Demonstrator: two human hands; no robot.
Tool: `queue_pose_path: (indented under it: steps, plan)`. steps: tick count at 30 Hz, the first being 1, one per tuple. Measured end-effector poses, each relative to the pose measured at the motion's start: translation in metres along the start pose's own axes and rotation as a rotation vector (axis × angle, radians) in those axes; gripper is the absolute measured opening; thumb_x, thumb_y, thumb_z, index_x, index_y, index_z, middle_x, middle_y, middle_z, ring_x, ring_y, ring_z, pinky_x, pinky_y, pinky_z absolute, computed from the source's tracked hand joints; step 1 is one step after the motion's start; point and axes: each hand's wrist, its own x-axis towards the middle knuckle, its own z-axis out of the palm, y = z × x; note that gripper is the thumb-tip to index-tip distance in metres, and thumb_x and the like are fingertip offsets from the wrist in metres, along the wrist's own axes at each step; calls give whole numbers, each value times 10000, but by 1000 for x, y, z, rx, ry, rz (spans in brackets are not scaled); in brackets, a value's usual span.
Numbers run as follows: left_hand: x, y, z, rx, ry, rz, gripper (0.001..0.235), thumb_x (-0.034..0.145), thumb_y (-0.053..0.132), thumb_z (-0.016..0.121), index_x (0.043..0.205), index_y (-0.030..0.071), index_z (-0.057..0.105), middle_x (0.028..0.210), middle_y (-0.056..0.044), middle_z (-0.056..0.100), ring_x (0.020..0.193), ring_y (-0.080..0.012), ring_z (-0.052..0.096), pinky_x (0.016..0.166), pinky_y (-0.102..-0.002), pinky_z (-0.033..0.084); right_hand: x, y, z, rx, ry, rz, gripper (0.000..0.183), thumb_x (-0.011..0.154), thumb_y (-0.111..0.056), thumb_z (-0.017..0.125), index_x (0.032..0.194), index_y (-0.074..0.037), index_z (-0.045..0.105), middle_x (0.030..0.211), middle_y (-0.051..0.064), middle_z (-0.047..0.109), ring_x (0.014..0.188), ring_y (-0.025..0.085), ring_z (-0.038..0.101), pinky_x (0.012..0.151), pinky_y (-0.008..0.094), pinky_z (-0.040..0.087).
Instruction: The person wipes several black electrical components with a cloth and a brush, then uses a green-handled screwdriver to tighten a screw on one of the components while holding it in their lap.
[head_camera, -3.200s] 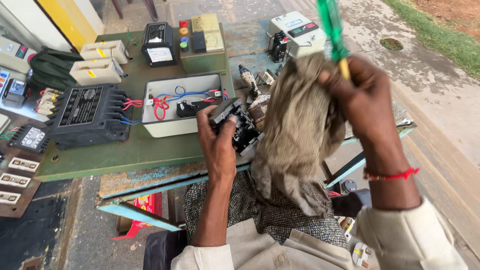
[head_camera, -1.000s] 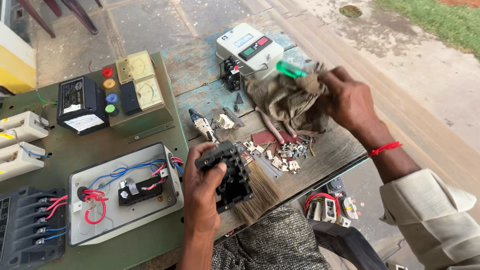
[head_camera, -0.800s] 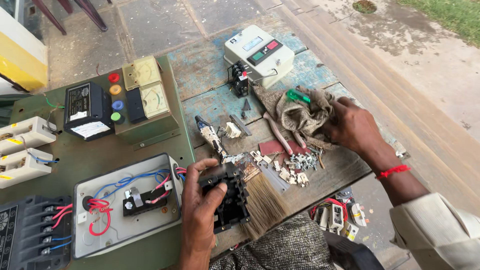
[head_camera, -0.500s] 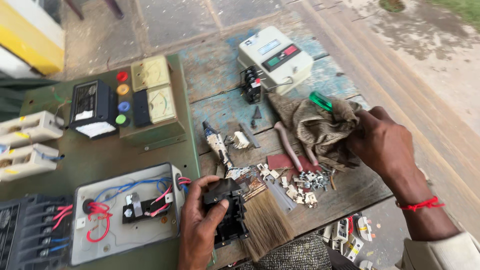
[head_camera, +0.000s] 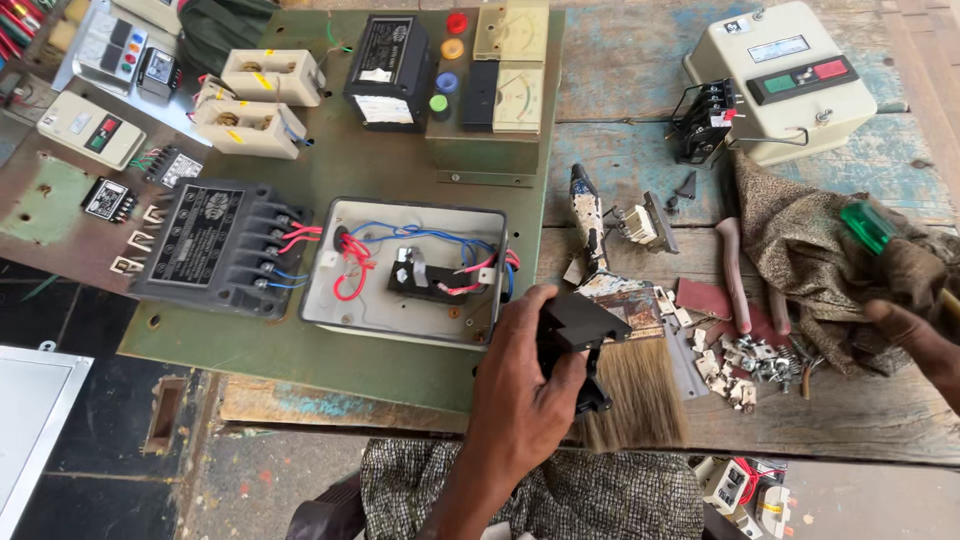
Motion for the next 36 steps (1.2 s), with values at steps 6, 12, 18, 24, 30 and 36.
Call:
queue_pose_path:
  steps: [6,12,18,24,30,36]
  plan:
    - [7,-8,-3,38,-82,108,576,857,81,687,1383,-25,478,1134,-229,559,1002,-395,636,876,-485,522,-18,-13,5,211,153,52,441,1165,-341,550,1337,62,593,1066,172,701,971,235,694,896,394,578]
    - [0,-24,-5,-17,-107,165,624,904,37,634,1478,-36,399,1239,-250,493,1073,-424,600,925,-493,517,-37,-13,6,39,178,-54,445,1041,-285,628,1358,22,566,1062,153,679,927,213,698,798,387,587]
    - [-2,-37,-1,-88,-20,295,617,924,-21,581,1502,-23,365,1447,-290,449,1305,-470,542,1106,-496,477,-30,-19,-15,-86,159,47,456,1092,-379,603,1433,-76,620,997,155,693,831,219,661,741,401,556]
    - [2,-40,-4,-234,-71,245,556,959,-30,582,1474,-12,376,1447,-284,472,1373,-463,508,1133,-496,438,-90,-144,-14,-181,605,77,386,1111,-384,588,1285,-42,635,889,111,568,692,152,489,596,344,390]
    - [4,-51,-1,-292,-124,222,453,981,24,622,1395,32,438,1398,-249,524,1332,-422,544,1097,-469,456,-175,-318,62,591,535,119,277,1117,-300,617,1133,-28,663,762,38,483,599,75,365,516,250,265]
    - [1,-52,-4,-314,-147,220,381,994,62,617,1352,25,491,1331,-214,573,1282,-387,580,1094,-447,460,-185,-338,119,668,410,114,136,949,-153,672,1002,-43,611,806,25,553,644,98,438,553,243,333]
